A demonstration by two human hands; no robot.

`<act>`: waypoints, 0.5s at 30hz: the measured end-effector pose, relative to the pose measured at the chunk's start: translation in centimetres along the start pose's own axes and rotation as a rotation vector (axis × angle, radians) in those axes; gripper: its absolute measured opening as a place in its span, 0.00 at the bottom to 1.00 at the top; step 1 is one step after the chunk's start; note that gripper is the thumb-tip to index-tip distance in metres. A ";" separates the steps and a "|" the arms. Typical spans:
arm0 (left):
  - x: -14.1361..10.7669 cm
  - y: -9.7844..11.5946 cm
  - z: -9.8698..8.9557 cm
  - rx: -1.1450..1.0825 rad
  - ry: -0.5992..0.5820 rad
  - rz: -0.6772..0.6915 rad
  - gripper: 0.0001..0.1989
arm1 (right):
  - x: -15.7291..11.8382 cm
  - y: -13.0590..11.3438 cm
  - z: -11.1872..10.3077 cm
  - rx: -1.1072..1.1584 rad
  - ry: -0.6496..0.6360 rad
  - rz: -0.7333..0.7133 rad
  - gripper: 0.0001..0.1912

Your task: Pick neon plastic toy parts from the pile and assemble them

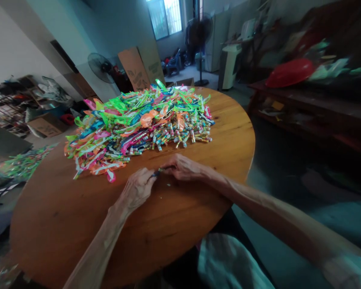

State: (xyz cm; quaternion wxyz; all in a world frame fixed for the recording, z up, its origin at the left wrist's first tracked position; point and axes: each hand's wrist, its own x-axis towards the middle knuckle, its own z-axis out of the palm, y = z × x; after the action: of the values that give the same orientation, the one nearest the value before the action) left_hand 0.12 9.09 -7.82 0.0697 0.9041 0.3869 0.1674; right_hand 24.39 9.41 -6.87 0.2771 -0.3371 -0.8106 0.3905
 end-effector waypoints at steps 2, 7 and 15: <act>0.0 0.0 0.0 0.000 0.002 0.009 0.10 | 0.0 -0.2 -0.1 0.004 -0.011 0.001 0.13; 0.0 0.2 -0.2 0.026 0.018 0.060 0.12 | -0.1 0.0 -0.1 0.071 -0.071 0.026 0.13; -0.6 -0.7 0.8 0.053 0.042 0.200 0.13 | -0.1 -0.3 -0.3 0.199 -0.185 0.062 0.12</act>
State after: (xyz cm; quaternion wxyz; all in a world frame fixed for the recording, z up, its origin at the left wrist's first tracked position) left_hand -0.47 9.20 -8.90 0.0206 0.9362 0.3002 0.1819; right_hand 24.57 9.26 -6.45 0.2212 -0.2955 -0.7792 0.5066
